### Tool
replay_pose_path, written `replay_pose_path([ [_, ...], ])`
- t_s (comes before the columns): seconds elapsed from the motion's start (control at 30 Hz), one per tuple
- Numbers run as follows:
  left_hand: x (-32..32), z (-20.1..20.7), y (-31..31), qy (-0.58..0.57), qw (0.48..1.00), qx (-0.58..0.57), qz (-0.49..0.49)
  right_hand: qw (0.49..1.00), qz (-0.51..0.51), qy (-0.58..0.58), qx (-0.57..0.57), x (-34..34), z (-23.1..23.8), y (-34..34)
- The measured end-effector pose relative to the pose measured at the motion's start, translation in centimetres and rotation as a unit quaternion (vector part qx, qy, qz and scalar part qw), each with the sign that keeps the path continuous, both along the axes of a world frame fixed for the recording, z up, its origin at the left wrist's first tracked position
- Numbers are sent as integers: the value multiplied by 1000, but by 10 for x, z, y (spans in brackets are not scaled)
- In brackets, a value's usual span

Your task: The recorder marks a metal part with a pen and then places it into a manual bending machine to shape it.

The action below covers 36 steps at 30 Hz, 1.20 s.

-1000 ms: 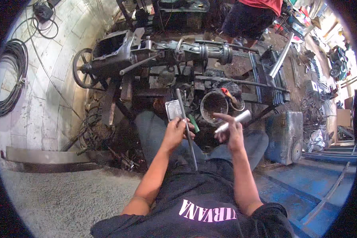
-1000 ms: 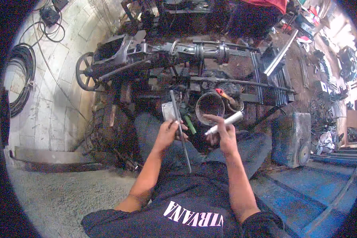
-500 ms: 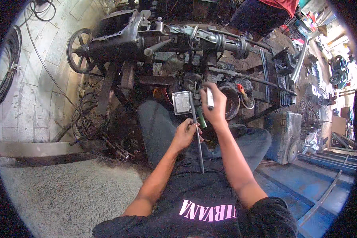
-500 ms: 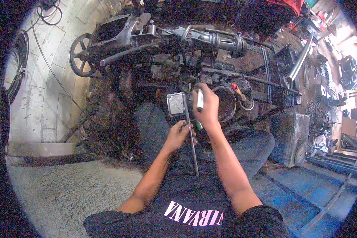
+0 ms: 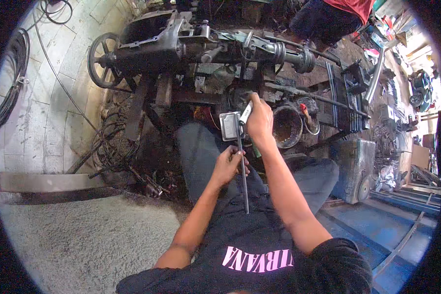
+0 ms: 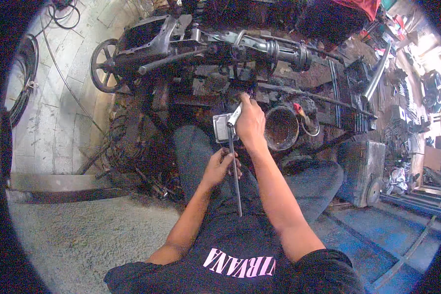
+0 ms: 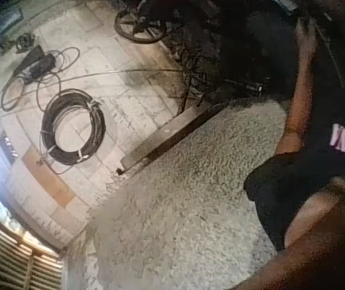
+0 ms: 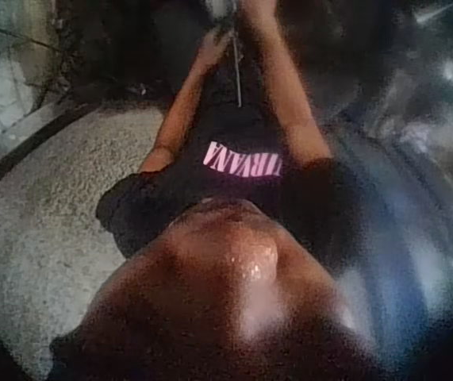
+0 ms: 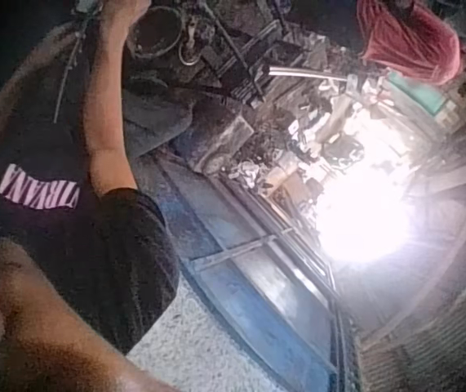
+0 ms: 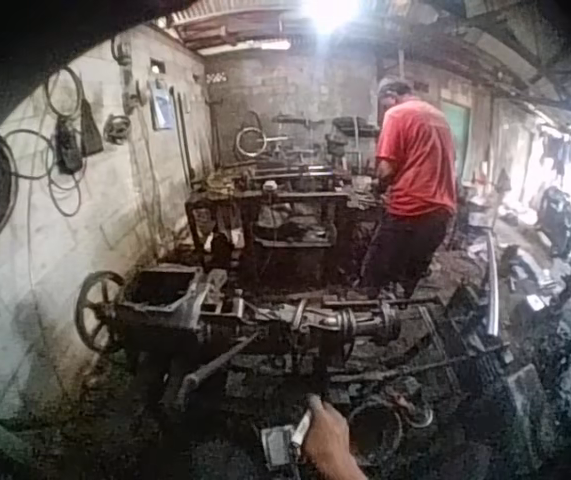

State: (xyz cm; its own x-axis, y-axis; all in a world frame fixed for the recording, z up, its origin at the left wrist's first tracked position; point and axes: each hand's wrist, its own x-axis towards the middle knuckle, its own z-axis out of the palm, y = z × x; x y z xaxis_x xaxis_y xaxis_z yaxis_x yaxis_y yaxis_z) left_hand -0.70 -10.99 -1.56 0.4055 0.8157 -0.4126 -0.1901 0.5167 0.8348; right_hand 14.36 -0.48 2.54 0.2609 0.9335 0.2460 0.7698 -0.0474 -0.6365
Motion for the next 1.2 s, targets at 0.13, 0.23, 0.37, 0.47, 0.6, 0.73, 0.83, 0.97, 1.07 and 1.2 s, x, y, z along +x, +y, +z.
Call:
replay_pose_path([
  [0.13,-4,-5,1,10,999,25,37,997,35,73,-2,-4,19,-25],
  [0.23,-12,26,18,275,952,126,34,983,78,169,-1,2,18,-36],
  [0.37,-16,34,73,389,810,414,146,980,96,173,23,0,7,-30],
  [0.47,-15,18,112,315,837,433,113,979,87,184,1,-6,10,-26],
  [0.6,-17,-8,116,254,886,382,68,980,77,181,17,-8,5,-25],
  [0.73,-18,-2,116,247,883,395,51,978,72,196,13,-6,0,-28],
  [0.83,-16,1,115,236,891,384,60,975,78,207,28,-3,-6,-28],
  [0.97,-18,12,111,207,911,351,56,928,78,364,-25,-4,4,-36],
  [1.07,-15,21,103,216,888,399,79,897,72,434,-32,-7,19,-41],
  [1.2,-8,36,89,4,980,138,141,883,79,459,-49,-3,33,-47],
])
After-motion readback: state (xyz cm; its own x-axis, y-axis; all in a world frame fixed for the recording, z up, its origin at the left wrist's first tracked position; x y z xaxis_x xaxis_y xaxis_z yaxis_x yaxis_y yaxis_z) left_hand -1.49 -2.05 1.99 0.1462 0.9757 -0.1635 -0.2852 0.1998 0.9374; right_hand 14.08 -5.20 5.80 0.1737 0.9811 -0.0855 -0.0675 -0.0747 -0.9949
